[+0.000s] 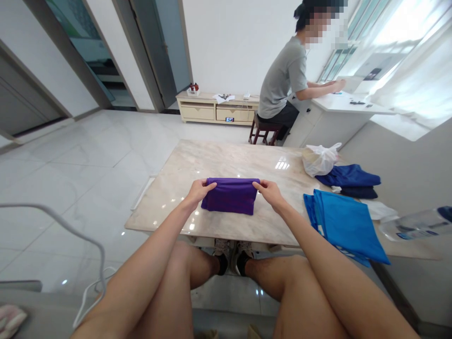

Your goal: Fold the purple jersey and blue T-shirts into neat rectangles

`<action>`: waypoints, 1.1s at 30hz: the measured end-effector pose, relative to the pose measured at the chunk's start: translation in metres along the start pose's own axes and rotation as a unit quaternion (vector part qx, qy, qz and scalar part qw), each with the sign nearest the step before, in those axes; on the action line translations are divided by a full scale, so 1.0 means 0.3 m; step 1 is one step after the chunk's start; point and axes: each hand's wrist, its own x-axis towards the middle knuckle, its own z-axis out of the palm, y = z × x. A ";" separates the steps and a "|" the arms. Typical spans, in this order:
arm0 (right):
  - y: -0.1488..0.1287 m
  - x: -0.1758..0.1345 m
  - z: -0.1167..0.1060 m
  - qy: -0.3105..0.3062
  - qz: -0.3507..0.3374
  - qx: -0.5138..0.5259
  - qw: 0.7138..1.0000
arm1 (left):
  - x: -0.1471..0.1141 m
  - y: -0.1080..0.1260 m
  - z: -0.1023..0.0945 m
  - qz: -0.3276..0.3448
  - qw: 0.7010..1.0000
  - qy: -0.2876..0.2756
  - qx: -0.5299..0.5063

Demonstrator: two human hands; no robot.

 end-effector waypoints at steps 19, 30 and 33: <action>-0.056 0.002 -0.017 0.140 -0.117 -0.003 0.983 | -0.044 0.077 0.015 0.146 0.984 0.099 0.013; 0.130 0.044 0.015 0.053 0.100 -0.320 0.941 | 0.037 -0.184 0.005 -0.143 0.961 0.095 0.216; 0.160 0.037 0.015 0.013 0.107 -0.353 0.929 | 0.052 -0.222 0.024 -0.153 0.966 0.060 0.202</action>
